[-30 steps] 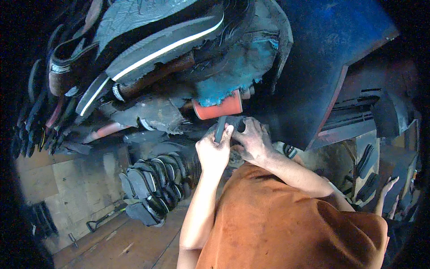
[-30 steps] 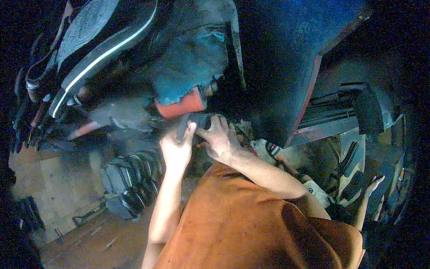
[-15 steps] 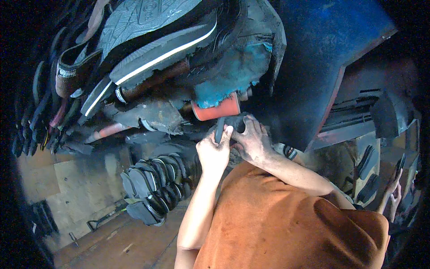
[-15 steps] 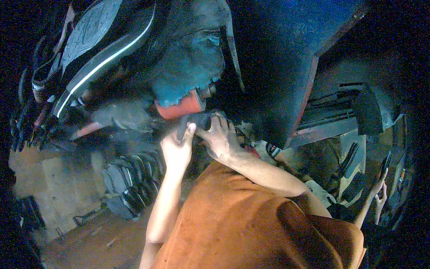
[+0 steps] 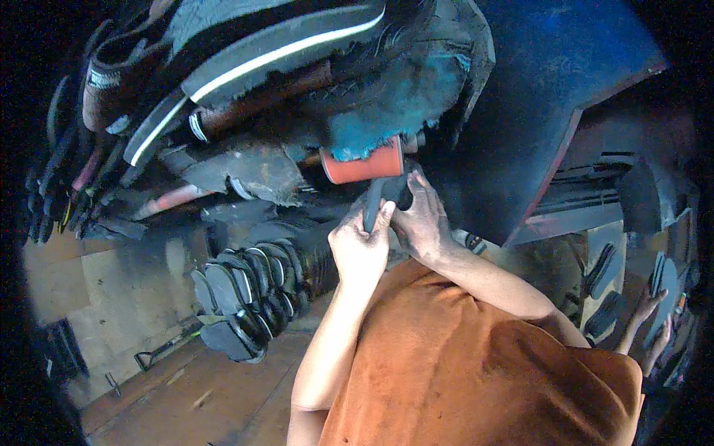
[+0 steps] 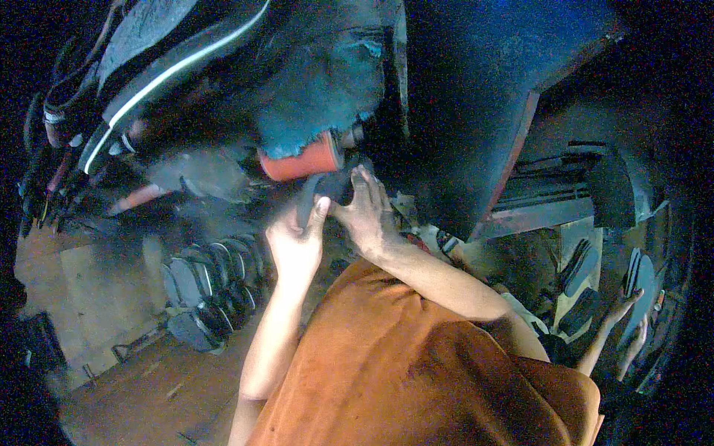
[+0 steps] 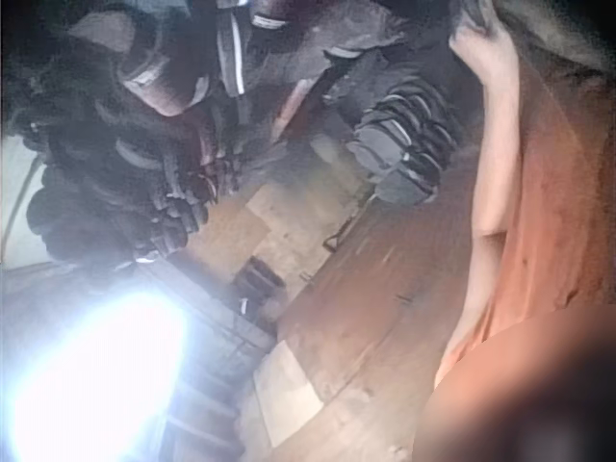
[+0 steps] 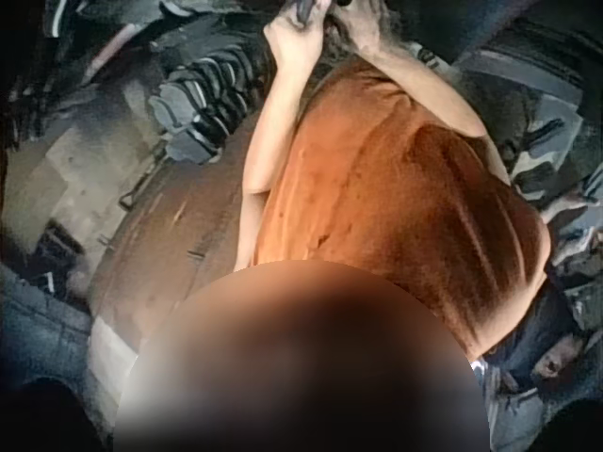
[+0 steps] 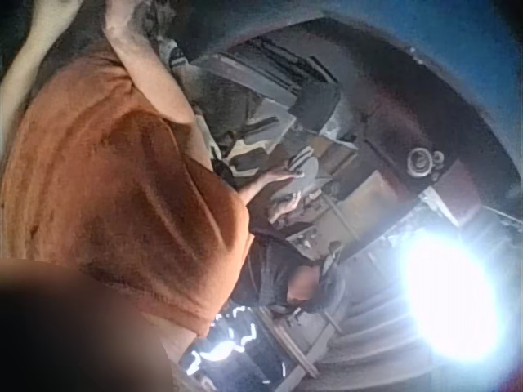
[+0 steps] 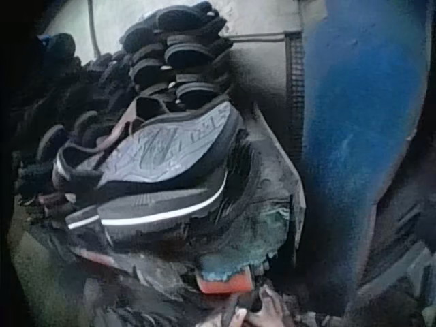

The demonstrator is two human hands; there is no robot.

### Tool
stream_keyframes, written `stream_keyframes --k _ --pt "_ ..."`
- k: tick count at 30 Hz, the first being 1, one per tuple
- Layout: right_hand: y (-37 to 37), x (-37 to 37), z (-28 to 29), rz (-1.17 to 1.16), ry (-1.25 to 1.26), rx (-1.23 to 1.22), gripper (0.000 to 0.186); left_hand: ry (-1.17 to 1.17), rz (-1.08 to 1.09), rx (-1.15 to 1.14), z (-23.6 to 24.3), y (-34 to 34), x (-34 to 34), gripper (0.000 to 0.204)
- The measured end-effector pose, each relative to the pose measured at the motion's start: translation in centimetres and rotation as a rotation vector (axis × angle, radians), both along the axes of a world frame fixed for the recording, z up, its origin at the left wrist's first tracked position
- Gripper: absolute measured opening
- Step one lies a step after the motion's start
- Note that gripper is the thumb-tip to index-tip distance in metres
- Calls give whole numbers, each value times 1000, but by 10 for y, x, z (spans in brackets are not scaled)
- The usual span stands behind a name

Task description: The person repeatedly presses the soles of several sandals against a rotating grinding wheel to smooth their surfaces. They handle each sandal one at a time, rotating it to grind different edges, then place it back on a nearby stack before picking up the next.

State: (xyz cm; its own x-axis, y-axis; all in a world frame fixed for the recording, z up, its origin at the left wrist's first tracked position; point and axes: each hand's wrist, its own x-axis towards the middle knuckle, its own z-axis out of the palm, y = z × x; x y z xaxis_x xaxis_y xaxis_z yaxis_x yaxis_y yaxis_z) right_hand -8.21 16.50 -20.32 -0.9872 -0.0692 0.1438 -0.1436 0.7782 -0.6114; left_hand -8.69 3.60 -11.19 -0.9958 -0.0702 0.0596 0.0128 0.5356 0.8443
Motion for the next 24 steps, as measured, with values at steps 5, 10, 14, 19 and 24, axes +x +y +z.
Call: stream_keyframes --k 5,10,14,19,24 --pt "10 29 -25 184 267 -170 57 21 19 21 -19 -20 24 27" --pt "33 40 -28 -511 -1105 -1990 114 -72 60 162 -27 -51 53 26" --pt "11 10 -38 -10 -1038 -2044 86 -80 61 193 -13 -50 58 25" --pt "-11 -20 -48 -63 -979 -2014 43 -22 -31 -100 23 -50 20 24" --pt "-30 -31 -61 -145 -1071 -2146 39 78 -153 -184 36 -37 -11 22"
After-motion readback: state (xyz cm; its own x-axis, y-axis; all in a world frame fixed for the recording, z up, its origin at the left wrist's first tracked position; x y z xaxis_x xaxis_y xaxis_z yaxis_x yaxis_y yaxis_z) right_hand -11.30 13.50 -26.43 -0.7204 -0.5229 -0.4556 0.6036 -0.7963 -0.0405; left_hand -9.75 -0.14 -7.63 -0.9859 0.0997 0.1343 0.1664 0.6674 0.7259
